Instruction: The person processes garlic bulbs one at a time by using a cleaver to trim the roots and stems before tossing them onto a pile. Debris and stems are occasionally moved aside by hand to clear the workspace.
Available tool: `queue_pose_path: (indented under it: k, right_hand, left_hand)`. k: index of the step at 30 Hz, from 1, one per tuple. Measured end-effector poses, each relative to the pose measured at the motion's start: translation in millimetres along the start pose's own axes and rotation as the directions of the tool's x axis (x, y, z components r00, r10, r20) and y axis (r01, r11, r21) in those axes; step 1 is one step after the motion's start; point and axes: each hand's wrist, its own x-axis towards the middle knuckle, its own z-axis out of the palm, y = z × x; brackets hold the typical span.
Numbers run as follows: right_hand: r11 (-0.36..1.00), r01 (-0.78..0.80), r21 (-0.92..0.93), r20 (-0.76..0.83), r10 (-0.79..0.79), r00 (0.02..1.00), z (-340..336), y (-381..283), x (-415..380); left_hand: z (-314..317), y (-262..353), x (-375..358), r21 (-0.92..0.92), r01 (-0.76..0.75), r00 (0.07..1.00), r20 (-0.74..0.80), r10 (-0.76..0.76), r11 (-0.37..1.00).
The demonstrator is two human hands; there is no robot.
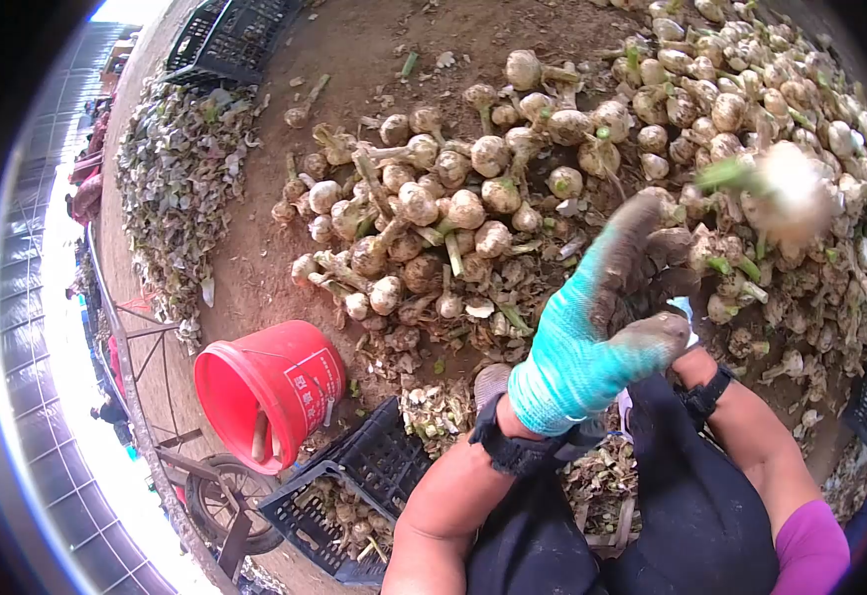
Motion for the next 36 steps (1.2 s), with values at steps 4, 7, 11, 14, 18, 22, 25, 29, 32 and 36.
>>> queue_pose_path:
  k: [4,7,11,14,18,22,25,29,32,36]
  right_hand:
    - [0.949,-0.018,-0.313,0.041,0.032,0.999,-16.1,-53.0,-7.2]
    - [0.957,-0.055,-0.284,0.03,0.067,0.997,-22.2,-58.0,-6.1]
    - [0.937,-0.014,-0.349,0.046,0.032,0.998,-14.0,-54.0,-6.4]
    - [0.969,-0.021,-0.245,0.139,0.056,0.989,-5.8,-76.1,-9.2]
    - [0.98,0.089,-0.179,0.176,-0.057,0.983,-1.4,-91.8,-13.5]
    - [0.963,0.095,-0.253,0.227,-0.037,0.973,-0.6,-123.2,-24.5]
    - [0.943,0.296,-0.155,0.269,-0.248,0.931,4.2,-136.4,-33.2]
    - [0.827,0.56,-0.054,0.445,-0.482,0.755,6.7,-143.6,-40.7]
    - [0.74,0.667,-0.094,0.515,-0.537,0.668,4.4,-151.7,-47.7]
    - [0.664,0.734,-0.144,0.597,-0.533,0.599,2.7,-151.0,-50.6]
  left_hand:
    - [-75.3,12.9,-7.7,0.734,-0.011,0.927,-0.247,0.281,0.679]
    - [-169.5,37.2,-38.4,0.83,0.298,0.927,-0.134,0.349,-0.472]
    - [-245.7,52.3,-59.6,0.494,0.234,0.957,-0.27,0.108,-0.837]
    - [-258.2,43.9,-46.6,0.369,0.151,0.971,-0.232,0.066,-0.917]
    - [-246.2,46.4,-39.9,0.348,0.167,0.948,-0.314,0.054,-0.922]
    - [-216.8,51.8,-50.8,0.601,0.348,0.92,-0.366,0.139,-0.719]
    - [-170.4,42.2,-63.6,0.82,0.457,0.838,-0.527,0.142,0.345]
    - [-134.5,12.5,-70.0,0.132,0.162,0.885,-0.458,-0.085,0.978]
    - [-175.5,-19.6,-83.3,0.314,0.246,0.955,-0.239,-0.175,0.917]
    - [-105.9,-3.3,-59.7,0.398,0.241,0.935,-0.341,-0.102,0.885]
